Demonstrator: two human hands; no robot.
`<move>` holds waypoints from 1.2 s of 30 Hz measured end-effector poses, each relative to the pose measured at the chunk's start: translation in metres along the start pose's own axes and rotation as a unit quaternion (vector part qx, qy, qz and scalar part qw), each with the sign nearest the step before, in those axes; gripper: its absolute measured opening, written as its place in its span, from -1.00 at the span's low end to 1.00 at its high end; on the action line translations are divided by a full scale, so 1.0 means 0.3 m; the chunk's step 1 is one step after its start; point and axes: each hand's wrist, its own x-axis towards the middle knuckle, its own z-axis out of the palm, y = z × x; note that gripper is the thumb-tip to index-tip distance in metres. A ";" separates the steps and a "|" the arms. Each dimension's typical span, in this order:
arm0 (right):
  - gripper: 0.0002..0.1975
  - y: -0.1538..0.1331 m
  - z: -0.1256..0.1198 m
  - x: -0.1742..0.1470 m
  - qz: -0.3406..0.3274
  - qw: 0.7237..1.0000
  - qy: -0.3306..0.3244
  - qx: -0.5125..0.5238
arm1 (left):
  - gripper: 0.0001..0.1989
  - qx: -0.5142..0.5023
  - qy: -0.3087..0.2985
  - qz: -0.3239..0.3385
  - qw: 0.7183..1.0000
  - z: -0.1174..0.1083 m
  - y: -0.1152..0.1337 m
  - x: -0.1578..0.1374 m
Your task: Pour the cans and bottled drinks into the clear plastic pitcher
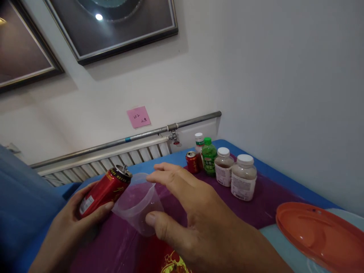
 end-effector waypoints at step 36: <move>-0.63 0.100 0.225 0.096 -0.068 0.978 -0.162 -0.111 | -0.28 0.035 0.087 0.097 0.991 0.112 0.024 -0.007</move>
